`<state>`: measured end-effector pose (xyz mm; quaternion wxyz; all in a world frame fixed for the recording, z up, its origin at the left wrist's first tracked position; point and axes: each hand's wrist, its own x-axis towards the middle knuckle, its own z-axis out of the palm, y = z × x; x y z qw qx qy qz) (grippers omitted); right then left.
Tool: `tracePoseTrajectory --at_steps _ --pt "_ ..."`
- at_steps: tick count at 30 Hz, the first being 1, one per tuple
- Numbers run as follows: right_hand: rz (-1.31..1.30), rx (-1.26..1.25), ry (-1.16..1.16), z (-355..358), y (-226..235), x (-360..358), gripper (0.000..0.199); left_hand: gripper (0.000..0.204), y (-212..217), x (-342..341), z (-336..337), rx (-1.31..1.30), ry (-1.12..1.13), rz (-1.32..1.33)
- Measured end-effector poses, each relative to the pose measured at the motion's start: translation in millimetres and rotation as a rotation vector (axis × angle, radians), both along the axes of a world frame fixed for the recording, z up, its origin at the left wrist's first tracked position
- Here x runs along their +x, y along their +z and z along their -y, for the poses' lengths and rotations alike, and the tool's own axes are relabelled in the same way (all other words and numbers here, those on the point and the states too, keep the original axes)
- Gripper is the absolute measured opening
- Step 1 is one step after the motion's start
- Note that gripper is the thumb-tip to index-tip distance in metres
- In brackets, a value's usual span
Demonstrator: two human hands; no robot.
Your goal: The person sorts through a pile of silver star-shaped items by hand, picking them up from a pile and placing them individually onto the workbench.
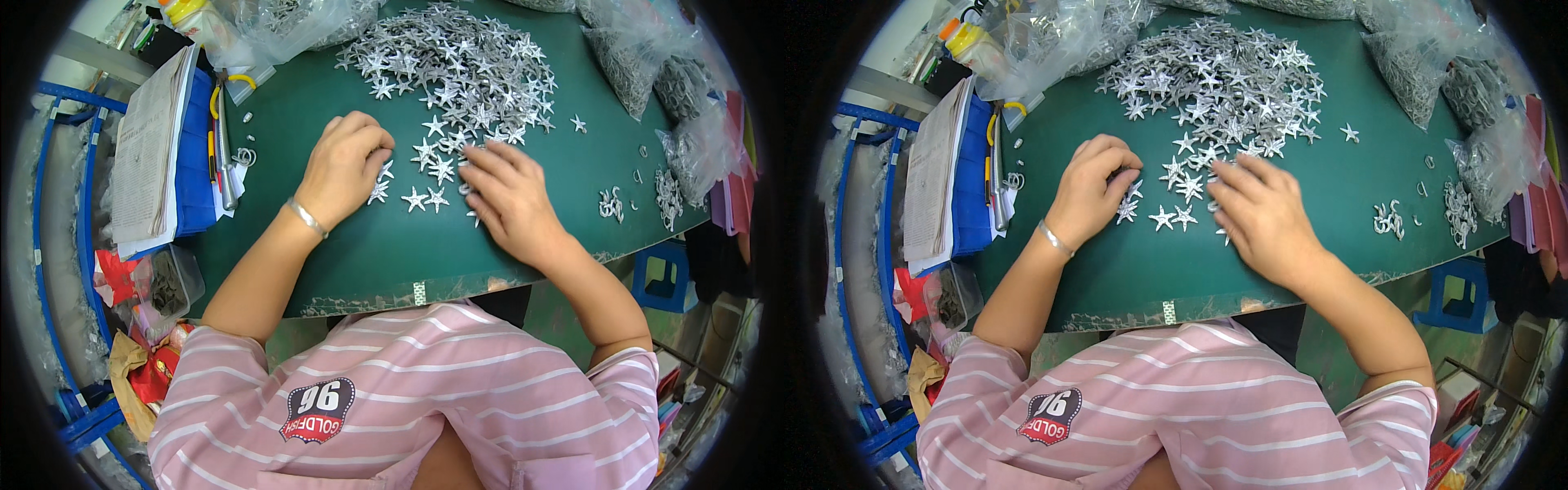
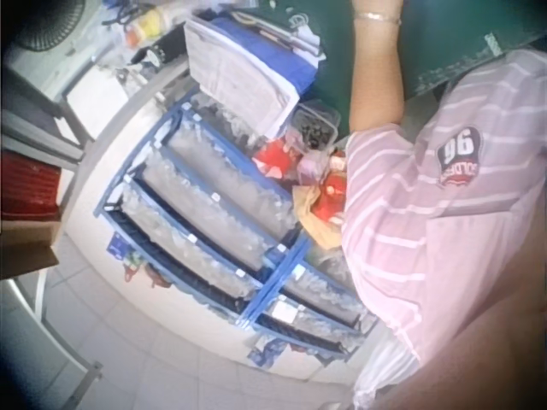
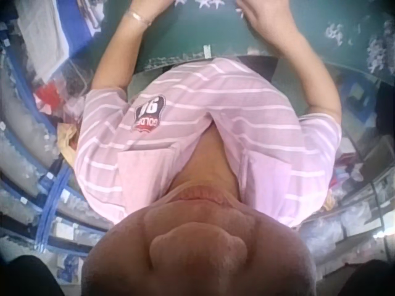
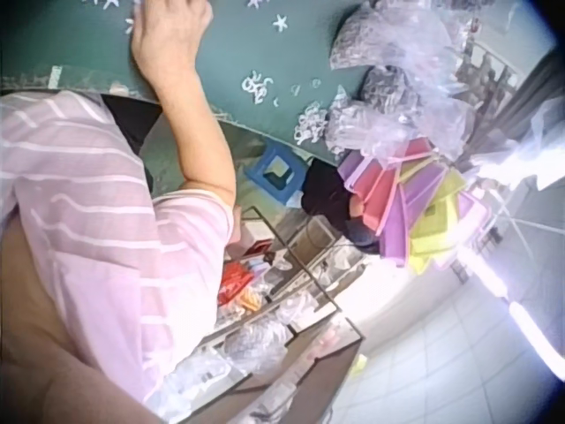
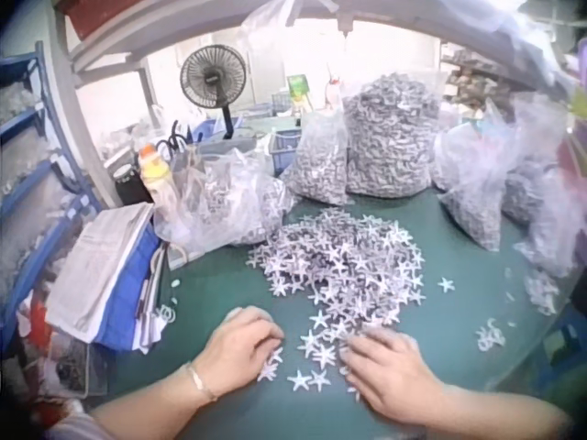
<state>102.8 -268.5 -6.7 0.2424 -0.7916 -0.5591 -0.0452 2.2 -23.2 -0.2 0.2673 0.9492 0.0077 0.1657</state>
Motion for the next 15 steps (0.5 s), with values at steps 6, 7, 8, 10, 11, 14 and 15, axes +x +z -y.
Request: tracePoseTrajectory --at_steps 6,7,8,10,11,14,15 --pt "-0.176 0.069 0.224 -0.5 6.3 -22.4 0.026 0.022 6.5 -14.7 28.5 0.024 -0.130 0.014" --pt "-0.198 0.100 0.198 0.7 4.7 -21.0 0.023 0.021 4.6 -15.4 28.0 0.001 -0.132 -0.025" --pt "-0.183 0.162 0.103 -2.9 3.5 -16.1 0.018 0.016 2.9 -15.2 27.5 -0.042 -0.127 -0.012" --pt "-0.116 0.252 0.009 -23.0 8.8 -5.4 0.016 0.015 5.4 -16.7 27.6 -0.042 -0.114 0.027" --pt "-0.075 0.262 -0.009 -31.9 11.6 0.1 0.015 0.014 6.5 -16.4 28.1 -0.041 -0.115 0.046" --pt "-0.021 0.164 -0.021 -58.2 6.3 14.1 0.012 0.013 4.2 -16.1 27.9 -0.115 -0.074 0.122" --pt "-0.040 0.106 -0.031 -59.3 8.7 14.4 0.012 0.013 4.9 -15.8 26.5 -0.125 -0.039 0.127"
